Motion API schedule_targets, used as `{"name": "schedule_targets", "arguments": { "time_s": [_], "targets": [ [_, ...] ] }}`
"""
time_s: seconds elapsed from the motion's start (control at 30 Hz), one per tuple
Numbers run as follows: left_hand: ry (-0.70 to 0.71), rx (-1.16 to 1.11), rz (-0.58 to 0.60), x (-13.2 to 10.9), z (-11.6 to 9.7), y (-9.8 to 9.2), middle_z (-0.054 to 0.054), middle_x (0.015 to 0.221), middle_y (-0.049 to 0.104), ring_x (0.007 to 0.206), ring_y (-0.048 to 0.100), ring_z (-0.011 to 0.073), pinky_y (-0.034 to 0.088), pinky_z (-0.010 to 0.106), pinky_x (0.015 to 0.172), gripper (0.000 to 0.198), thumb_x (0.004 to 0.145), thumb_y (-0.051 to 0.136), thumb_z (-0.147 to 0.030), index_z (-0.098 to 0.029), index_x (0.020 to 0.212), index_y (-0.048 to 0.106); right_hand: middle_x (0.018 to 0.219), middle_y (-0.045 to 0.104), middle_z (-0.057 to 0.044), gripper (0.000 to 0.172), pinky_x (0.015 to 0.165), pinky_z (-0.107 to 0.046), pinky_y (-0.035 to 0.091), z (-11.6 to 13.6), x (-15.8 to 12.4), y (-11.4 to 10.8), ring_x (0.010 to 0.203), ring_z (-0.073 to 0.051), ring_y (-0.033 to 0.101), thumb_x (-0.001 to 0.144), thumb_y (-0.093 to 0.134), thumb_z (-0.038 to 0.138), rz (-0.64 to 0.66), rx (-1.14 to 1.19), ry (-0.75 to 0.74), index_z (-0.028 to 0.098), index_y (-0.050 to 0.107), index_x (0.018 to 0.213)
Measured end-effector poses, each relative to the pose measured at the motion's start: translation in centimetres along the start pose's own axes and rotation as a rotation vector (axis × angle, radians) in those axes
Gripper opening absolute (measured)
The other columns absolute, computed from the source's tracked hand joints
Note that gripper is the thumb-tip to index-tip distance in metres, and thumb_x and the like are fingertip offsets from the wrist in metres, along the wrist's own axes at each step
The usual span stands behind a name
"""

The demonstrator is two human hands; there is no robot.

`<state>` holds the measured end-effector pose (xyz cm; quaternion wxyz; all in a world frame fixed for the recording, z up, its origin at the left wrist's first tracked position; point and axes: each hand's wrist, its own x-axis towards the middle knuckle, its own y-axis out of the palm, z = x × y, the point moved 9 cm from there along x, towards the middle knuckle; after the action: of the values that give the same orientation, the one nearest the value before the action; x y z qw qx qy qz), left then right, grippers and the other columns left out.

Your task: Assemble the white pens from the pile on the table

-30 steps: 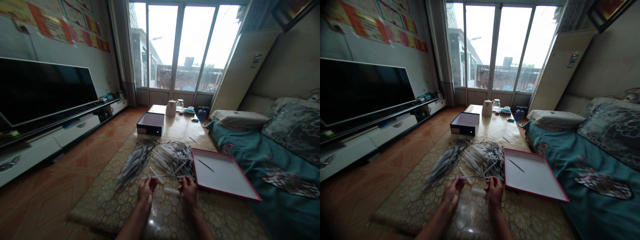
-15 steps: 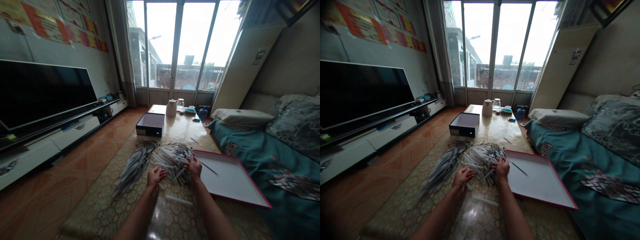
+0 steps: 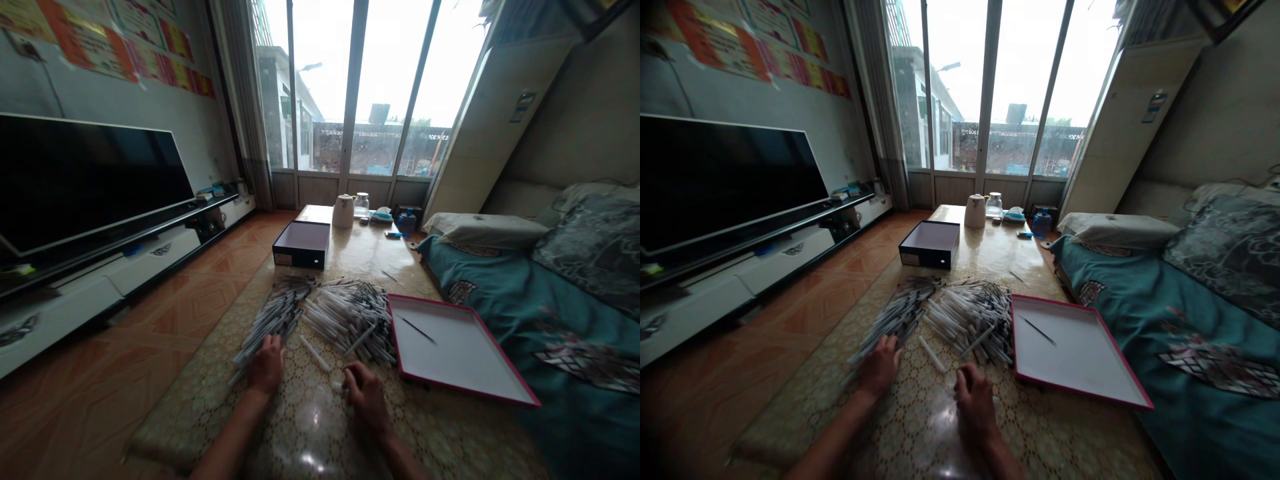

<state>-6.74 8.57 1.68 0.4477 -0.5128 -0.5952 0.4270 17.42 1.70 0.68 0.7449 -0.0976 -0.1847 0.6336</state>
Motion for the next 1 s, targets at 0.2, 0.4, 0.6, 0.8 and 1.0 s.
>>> {"name": "schedule_targets", "arguments": {
  "time_s": [0.2,0.4,0.6,0.8,1.0],
  "targets": [
    [-0.029,0.086,0.060,0.5,-0.1,1.2,0.010,0.095,0.058,0.080,0.062,0.0227,0.043,0.031,0.064,0.015,0.081,0.048,-0.025,-0.015,0.090,0.055,0.068,0.060,-0.003,0.022,0.061,-0.026,0.041,2.4,-1.8,2.6,0.064,-0.016,0.057,0.085,0.042,0.026,0.046,-0.296,-0.217,0.021,0.059,0.071],
    [-0.013,-0.295,0.043,0.4,0.0,1.1,0.008,0.077,0.061,0.075,0.062,0.0209,0.045,0.031,0.065,0.011,0.077,0.052,-0.025,-0.015,0.071,0.054,0.086,0.061,-0.007,0.020,0.075,-0.028,0.043,2.4,1.9,0.1,0.083,-0.018,0.057,0.084,0.042,0.020,-0.070,-0.208,-0.310,0.018,0.060,0.091],
    [-0.274,-1.243,0.266,-3.4,-2.8,5.5,-0.002,0.057,0.054,0.050,0.061,0.0176,0.049,0.030,0.047,0.033,0.068,0.057,-0.049,-0.017,0.068,0.047,0.075,0.060,-0.002,0.018,0.063,-0.023,0.041,3.0,0.1,2.5,0.068,-0.014,0.057,0.087,0.042,0.024,0.086,-0.241,-0.336,0.020,0.060,0.083],
    [-0.255,-1.212,0.219,-5.6,-5.1,5.3,-0.001,0.057,0.053,0.053,0.060,0.0169,0.047,0.028,0.048,0.033,0.069,0.055,-0.050,-0.017,0.064,0.048,0.075,0.059,-0.002,0.018,0.063,-0.021,0.038,2.8,-2.3,4.1,0.069,-0.014,0.057,0.088,0.038,0.019,0.126,-0.409,-0.372,0.020,0.054,0.080],
    [0.226,-0.591,-0.294,-7.3,-6.4,-0.3,0.006,0.078,0.058,0.075,0.057,0.0194,0.046,0.035,0.072,0.013,0.081,0.048,-0.028,-0.018,0.079,0.057,0.077,0.058,-0.001,0.016,0.062,-0.020,0.038,1.6,-1.6,2.4,0.070,-0.013,0.056,0.088,0.039,0.020,0.160,-0.493,-0.367,0.022,0.053,0.080]
  ]
}}
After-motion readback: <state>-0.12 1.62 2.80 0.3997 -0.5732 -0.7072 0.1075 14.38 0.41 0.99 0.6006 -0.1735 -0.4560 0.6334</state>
